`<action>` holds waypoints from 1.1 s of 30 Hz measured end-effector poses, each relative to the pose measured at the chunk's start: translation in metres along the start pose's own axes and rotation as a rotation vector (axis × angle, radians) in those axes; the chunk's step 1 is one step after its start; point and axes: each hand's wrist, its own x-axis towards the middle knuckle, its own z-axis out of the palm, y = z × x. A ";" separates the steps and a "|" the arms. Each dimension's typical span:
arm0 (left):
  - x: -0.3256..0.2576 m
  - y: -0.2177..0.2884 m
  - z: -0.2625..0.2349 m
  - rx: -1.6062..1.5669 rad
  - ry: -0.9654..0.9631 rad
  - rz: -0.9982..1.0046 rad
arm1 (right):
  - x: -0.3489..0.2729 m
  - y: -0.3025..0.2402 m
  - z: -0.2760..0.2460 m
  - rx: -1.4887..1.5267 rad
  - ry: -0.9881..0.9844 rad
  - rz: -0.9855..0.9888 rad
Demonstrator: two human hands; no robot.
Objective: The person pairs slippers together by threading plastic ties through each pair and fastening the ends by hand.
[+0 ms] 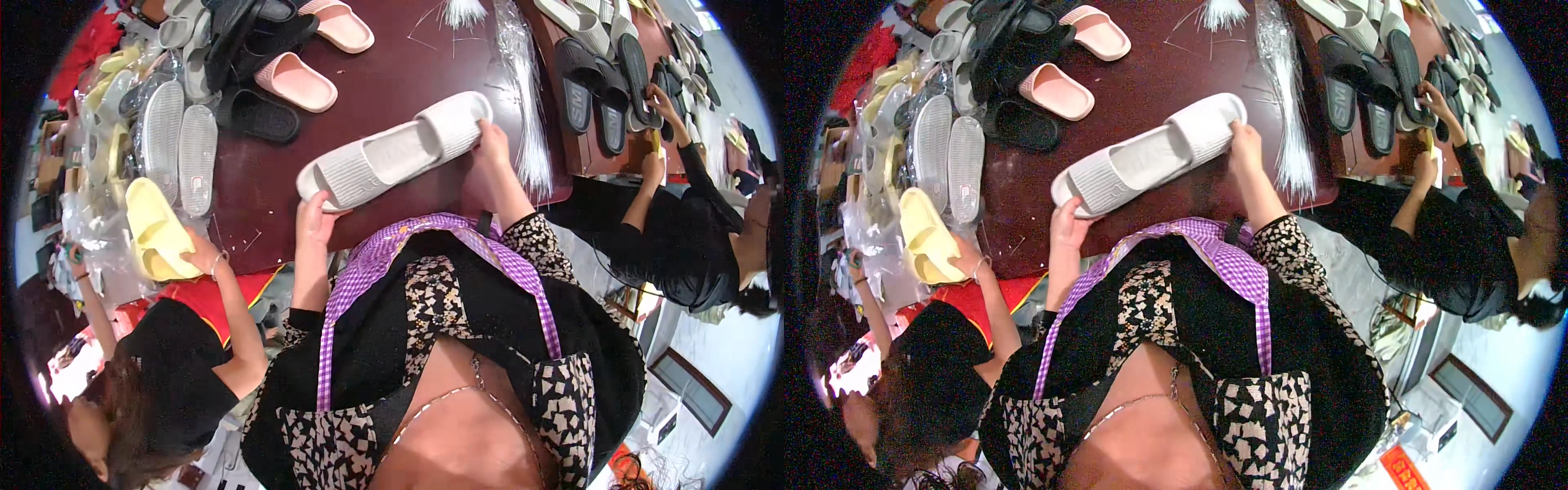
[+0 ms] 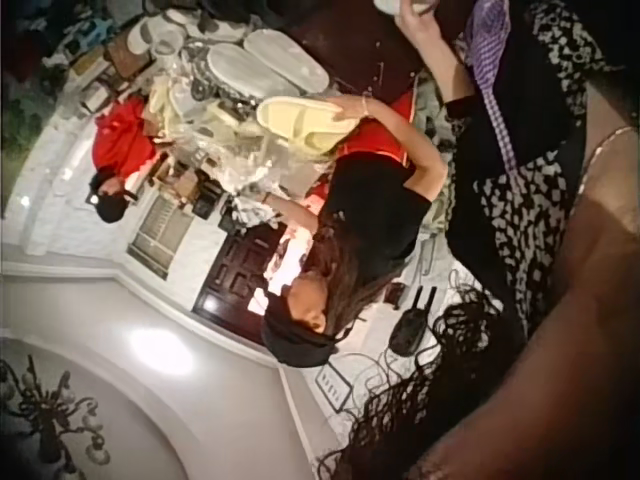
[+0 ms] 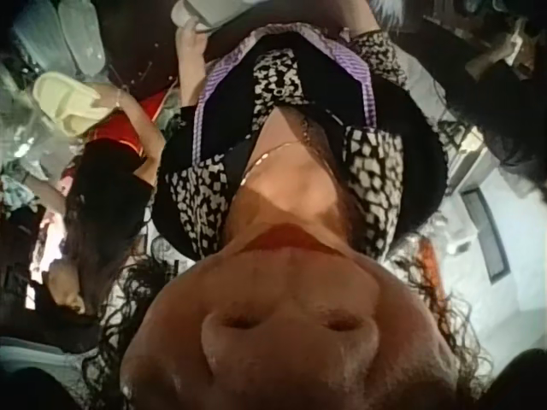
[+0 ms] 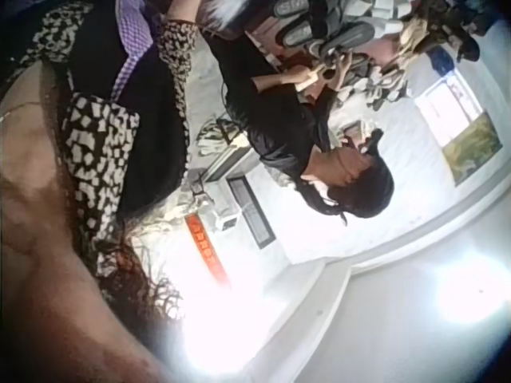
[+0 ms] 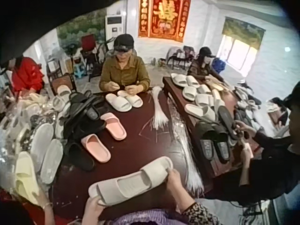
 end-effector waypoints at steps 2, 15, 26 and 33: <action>-0.002 0.014 -0.004 0.064 0.013 0.147 | 0.021 -0.018 -0.033 0.014 0.046 -0.081; 0.086 0.071 0.067 0.649 -0.186 0.325 | -0.006 -0.113 -0.008 -0.613 -0.223 -0.555; 0.077 -0.014 0.124 1.417 -0.117 1.182 | 0.025 -0.066 -0.121 -0.699 0.358 -0.690; 0.025 -0.045 0.157 1.699 -0.552 1.274 | 0.020 -0.014 -0.154 -0.936 0.540 -0.541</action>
